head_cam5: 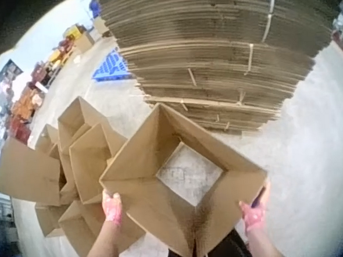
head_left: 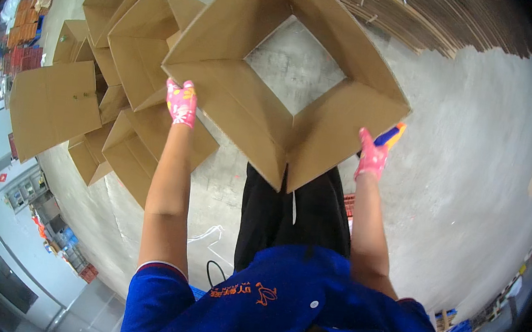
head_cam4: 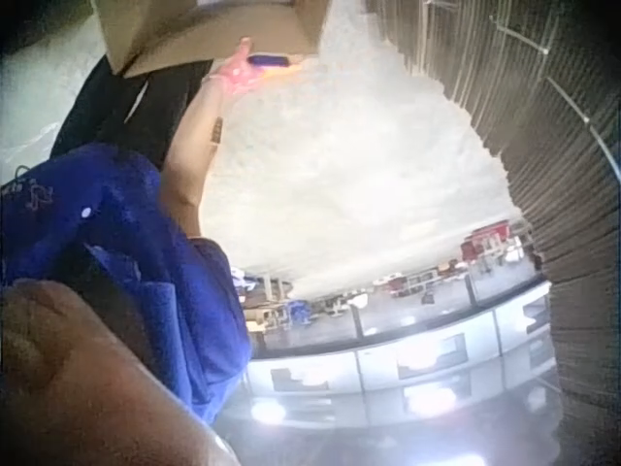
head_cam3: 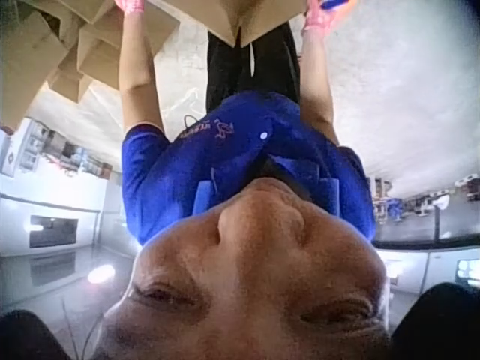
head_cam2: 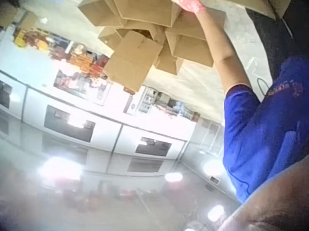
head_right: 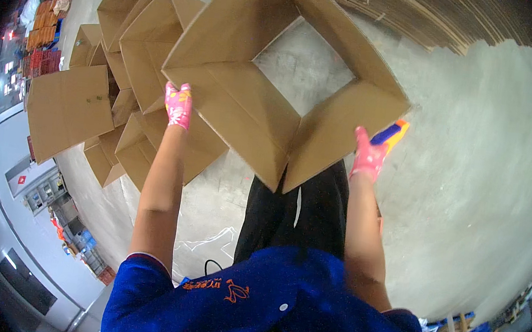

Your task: Assemble and seal cardboard boxes using a tape dispenser.

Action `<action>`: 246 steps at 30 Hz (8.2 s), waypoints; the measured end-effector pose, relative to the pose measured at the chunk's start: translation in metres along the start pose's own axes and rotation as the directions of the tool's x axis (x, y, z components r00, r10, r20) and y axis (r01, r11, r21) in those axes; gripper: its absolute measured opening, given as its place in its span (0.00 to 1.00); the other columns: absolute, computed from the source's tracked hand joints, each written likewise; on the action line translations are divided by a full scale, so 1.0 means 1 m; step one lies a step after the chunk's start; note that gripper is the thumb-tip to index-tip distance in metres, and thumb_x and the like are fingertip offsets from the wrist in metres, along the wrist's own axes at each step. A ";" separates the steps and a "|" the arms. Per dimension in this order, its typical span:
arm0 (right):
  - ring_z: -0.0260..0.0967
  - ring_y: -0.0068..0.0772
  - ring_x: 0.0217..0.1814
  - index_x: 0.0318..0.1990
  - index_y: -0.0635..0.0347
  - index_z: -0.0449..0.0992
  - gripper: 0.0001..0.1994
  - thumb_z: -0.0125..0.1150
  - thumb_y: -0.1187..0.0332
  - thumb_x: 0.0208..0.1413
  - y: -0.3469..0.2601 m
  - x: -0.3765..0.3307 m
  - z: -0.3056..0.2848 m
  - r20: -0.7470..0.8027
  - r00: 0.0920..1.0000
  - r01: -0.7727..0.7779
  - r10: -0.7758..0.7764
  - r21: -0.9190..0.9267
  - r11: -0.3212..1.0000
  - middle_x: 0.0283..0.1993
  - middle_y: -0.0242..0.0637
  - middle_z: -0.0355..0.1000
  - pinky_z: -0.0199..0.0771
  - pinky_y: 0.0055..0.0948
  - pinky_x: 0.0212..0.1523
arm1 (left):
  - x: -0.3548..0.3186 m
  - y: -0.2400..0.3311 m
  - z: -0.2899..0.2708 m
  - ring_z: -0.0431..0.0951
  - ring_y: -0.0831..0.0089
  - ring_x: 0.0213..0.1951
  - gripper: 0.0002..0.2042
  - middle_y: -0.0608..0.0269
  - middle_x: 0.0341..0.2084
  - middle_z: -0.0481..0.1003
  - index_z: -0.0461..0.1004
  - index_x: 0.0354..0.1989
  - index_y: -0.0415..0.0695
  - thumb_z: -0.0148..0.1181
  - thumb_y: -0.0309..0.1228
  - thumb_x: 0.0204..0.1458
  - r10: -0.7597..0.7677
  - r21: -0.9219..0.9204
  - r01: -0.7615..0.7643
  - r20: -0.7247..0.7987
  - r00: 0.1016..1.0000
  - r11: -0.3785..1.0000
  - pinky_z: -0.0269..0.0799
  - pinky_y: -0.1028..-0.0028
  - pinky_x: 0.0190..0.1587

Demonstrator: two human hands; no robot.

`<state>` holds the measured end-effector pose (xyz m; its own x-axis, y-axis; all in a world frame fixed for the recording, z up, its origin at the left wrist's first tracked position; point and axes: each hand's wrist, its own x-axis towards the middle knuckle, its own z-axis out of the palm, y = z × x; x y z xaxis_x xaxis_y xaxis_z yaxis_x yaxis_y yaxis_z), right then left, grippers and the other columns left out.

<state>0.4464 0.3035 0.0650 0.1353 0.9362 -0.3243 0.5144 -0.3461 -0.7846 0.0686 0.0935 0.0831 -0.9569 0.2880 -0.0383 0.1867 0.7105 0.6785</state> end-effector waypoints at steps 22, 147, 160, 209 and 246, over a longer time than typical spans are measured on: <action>0.67 0.33 0.32 0.28 0.50 0.72 0.17 0.70 0.58 0.30 -0.020 -0.063 -0.009 0.647 0.226 0.974 -0.728 -0.158 0.163 0.24 0.29 0.69 0.58 0.41 0.38 | -0.219 0.022 0.014 0.75 0.50 0.42 0.25 0.43 0.40 0.74 0.62 0.56 0.38 0.55 0.30 0.49 -0.225 0.070 0.222 0.530 0.818 0.973 0.70 0.61 0.45; 0.65 0.36 0.45 0.42 0.51 0.72 0.17 0.54 0.51 0.52 -0.185 0.111 0.418 0.789 0.361 0.916 -0.497 -0.399 0.032 0.39 0.32 0.71 0.58 0.41 0.42 | 0.156 0.035 0.194 0.64 0.58 0.51 0.26 0.60 0.45 0.70 0.72 0.44 0.51 0.66 0.50 0.37 0.213 0.047 -0.241 0.323 0.922 0.969 0.51 0.55 0.55; 0.66 0.35 0.36 0.33 0.53 0.73 0.14 0.62 0.54 0.46 -0.178 0.117 0.424 0.667 0.239 0.960 -0.705 -0.272 0.068 0.30 0.30 0.71 0.57 0.37 0.39 | 0.219 0.010 0.207 0.71 0.61 0.39 0.10 0.64 0.32 0.74 0.73 0.35 0.52 0.62 0.34 0.42 0.148 0.142 -0.202 0.321 0.935 0.969 0.61 0.61 0.44; 0.62 0.45 0.52 0.43 0.60 0.75 0.22 0.71 0.62 0.38 -0.241 0.047 0.269 0.794 0.184 0.875 -0.580 0.136 0.464 0.43 0.39 0.72 0.59 0.39 0.52 | 0.194 0.056 0.142 0.71 0.72 0.45 0.21 0.58 0.44 0.72 0.67 0.50 0.37 0.51 0.43 0.57 0.066 -0.784 0.466 0.535 0.842 0.409 0.65 0.72 0.51; 0.68 0.21 0.38 0.46 0.65 0.73 0.17 0.65 0.70 0.47 -0.187 0.059 0.262 0.822 0.462 -0.377 0.333 -0.158 0.913 0.37 0.32 0.72 0.68 0.23 0.40 | 0.349 0.036 0.265 0.74 0.61 0.44 0.18 0.52 0.39 0.76 0.73 0.43 0.40 0.55 0.41 0.52 0.227 -0.126 -0.196 0.692 0.685 0.973 0.68 0.68 0.47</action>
<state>0.1359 0.4078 0.0543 -0.4619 0.2675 -0.8457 0.5524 -0.6592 -0.5102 -0.1999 0.3898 -0.1007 -0.4586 0.8033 -0.3800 0.3406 0.5539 0.7597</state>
